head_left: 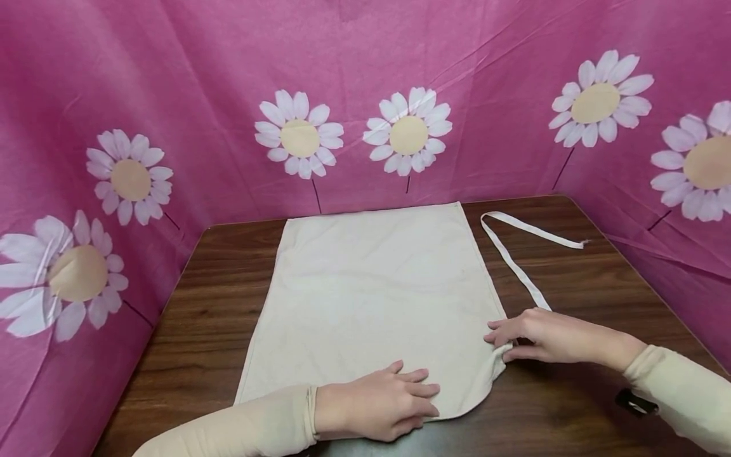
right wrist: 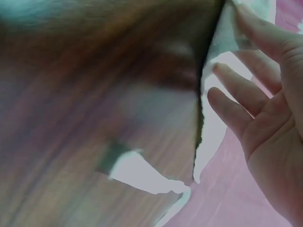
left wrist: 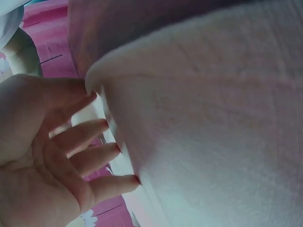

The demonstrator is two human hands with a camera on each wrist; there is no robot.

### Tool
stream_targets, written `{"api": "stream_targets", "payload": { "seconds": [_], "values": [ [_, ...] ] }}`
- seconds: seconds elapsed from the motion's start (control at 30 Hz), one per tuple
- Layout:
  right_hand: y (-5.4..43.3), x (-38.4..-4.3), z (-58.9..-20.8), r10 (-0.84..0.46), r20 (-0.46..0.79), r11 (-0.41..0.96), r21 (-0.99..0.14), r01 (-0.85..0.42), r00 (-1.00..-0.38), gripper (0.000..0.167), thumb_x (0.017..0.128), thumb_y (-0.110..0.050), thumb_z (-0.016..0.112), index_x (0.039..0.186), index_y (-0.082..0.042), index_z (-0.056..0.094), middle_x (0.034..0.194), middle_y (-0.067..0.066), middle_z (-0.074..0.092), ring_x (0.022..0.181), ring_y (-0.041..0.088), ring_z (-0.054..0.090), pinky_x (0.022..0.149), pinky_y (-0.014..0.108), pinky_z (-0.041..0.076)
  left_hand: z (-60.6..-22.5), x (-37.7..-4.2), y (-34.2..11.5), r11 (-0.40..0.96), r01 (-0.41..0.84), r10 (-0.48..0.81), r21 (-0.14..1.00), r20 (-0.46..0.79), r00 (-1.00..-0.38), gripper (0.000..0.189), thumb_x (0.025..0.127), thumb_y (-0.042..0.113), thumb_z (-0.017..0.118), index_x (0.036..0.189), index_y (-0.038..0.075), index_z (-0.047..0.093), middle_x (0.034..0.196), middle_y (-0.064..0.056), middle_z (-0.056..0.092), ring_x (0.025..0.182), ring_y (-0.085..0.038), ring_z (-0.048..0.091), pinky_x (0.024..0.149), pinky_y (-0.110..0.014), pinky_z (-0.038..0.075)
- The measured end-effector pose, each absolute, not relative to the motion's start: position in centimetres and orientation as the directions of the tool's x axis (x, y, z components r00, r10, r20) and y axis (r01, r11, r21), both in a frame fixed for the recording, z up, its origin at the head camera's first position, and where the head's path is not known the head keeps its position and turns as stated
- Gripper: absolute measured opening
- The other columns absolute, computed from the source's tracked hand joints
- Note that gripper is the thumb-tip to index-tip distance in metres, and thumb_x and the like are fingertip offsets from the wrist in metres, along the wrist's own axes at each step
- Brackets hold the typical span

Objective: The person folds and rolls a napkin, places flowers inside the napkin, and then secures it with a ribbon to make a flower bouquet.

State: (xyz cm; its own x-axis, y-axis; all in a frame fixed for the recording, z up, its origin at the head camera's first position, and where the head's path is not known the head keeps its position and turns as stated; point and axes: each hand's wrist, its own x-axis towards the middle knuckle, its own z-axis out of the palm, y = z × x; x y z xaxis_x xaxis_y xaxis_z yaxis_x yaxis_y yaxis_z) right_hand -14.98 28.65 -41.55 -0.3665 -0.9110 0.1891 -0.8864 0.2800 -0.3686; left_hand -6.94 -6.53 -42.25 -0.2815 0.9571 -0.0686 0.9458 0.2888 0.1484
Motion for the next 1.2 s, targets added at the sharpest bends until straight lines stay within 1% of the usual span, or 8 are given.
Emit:
{"api": "stream_targets", "payload": {
  "seconds": [0.17, 0.27, 0.4, 0.53, 0.67, 0.97, 1.07, 1.2],
  "values": [
    [28.0, -15.8, -40.7, -0.902, 0.256, 0.214, -0.434, -0.875, -0.348, 0.022, 0.091, -0.012, 0.076, 0.107, -0.027, 0.069, 0.095, -0.023, 0.066, 0.081, -0.011, 0.059, 0.069, 0.014, 0.049, -42.1, -7.1, -6.5, 0.308, 0.929, 0.946, 0.206, 0.038, -0.322, 0.029, 0.097, 0.019, 0.066, 0.126, 0.021, 0.069, 0.123, 0.01, 0.067, 0.118, -0.007, 0.06, 0.093, -0.027, 0.05],
    [27.6, -16.1, -40.0, -0.899, 0.261, 0.205, -0.458, -0.865, -0.352, 0.023, 0.092, -0.012, 0.075, 0.107, -0.027, 0.068, 0.093, -0.023, 0.065, 0.08, -0.01, 0.058, 0.069, 0.014, 0.048, -41.7, -7.2, -6.3, 0.36, 0.884, 0.916, 0.299, 0.065, -0.395, 0.044, 0.09, 0.011, 0.07, 0.133, 0.014, 0.062, 0.111, 0.012, 0.07, 0.101, 0.002, 0.062, 0.086, -0.016, 0.048],
    [26.8, -16.6, -39.2, -0.892, 0.269, 0.204, -0.48, -0.853, -0.364, 0.022, 0.092, -0.011, 0.076, 0.104, -0.027, 0.068, 0.089, -0.021, 0.064, 0.076, -0.007, 0.056, 0.065, 0.014, 0.047, -40.8, -7.7, -5.8, 0.429, 0.769, 0.874, 0.474, -0.003, -0.486, 0.071, 0.084, 0.005, 0.069, 0.149, 0.006, 0.041, 0.114, 0.009, 0.071, 0.101, 0.003, 0.062, 0.089, -0.014, 0.046],
    [25.6, -17.4, -38.5, -0.87, 0.247, 0.252, -0.519, -0.817, -0.426, 0.017, 0.093, -0.012, 0.075, 0.1, -0.027, 0.069, 0.083, -0.02, 0.062, 0.069, -0.006, 0.052, 0.059, 0.015, 0.045, -40.5, -8.5, -5.7, 0.405, 0.601, 0.849, 0.69, -0.039, -0.527, 0.081, 0.083, 0.0, 0.066, 0.155, 0.004, 0.029, 0.12, 0.001, 0.068, 0.101, 0.003, 0.063, 0.086, -0.011, 0.046],
    [24.4, -18.2, -38.0, -0.849, 0.204, 0.314, -0.548, -0.776, -0.488, 0.012, 0.095, -0.017, 0.073, 0.097, -0.028, 0.069, 0.078, -0.021, 0.058, 0.063, -0.005, 0.046, 0.054, 0.014, 0.041, -40.3, -9.3, -5.8, 0.376, 0.457, 0.808, 0.806, -0.045, -0.587, 0.083, 0.084, 0.0, 0.064, 0.157, 0.006, 0.025, 0.126, -0.007, 0.064, 0.094, 0.003, 0.064, 0.079, -0.012, 0.05],
    [21.6, -20.3, -37.4, -0.81, 0.158, 0.391, -0.573, -0.72, -0.565, 0.009, 0.096, -0.021, 0.073, 0.089, -0.026, 0.07, 0.069, -0.021, 0.045, 0.059, -0.002, 0.04, 0.052, 0.018, 0.036, -39.7, -11.1, -5.3, 0.392, 0.376, 0.661, 0.84, 0.027, -0.75, 0.078, 0.09, 0.012, 0.073, 0.156, 0.009, 0.031, 0.13, -0.009, 0.063, 0.075, 0.006, 0.065, 0.073, -0.016, 0.052],
    [20.6, -20.7, -37.2, -0.781, 0.115, 0.435, -0.604, -0.668, -0.613, 0.011, 0.097, -0.024, 0.072, 0.086, -0.025, 0.07, 0.065, -0.02, 0.039, 0.057, -0.001, 0.034, 0.052, 0.018, 0.031, -39.7, -11.8, -5.2, 0.397, 0.355, 0.593, 0.846, 0.059, -0.803, 0.074, 0.093, 0.024, 0.075, 0.154, 0.011, 0.036, 0.129, -0.011, 0.063, 0.07, 0.0, 0.066, 0.069, -0.019, 0.054],
    [19.4, -21.1, -37.0, -0.741, 0.041, 0.497, -0.636, -0.59, -0.67, 0.017, 0.097, -0.033, 0.071, 0.083, -0.024, 0.07, 0.062, -0.017, 0.035, 0.055, 0.0, 0.03, 0.052, 0.02, 0.028, -39.7, -12.7, -5.2, 0.338, 0.23, 0.508, 0.913, 0.029, -0.861, 0.063, 0.098, 0.039, 0.067, 0.152, 0.017, 0.042, 0.128, -0.007, 0.062, 0.07, -0.016, 0.069, 0.062, -0.029, 0.057]
  ]
}}
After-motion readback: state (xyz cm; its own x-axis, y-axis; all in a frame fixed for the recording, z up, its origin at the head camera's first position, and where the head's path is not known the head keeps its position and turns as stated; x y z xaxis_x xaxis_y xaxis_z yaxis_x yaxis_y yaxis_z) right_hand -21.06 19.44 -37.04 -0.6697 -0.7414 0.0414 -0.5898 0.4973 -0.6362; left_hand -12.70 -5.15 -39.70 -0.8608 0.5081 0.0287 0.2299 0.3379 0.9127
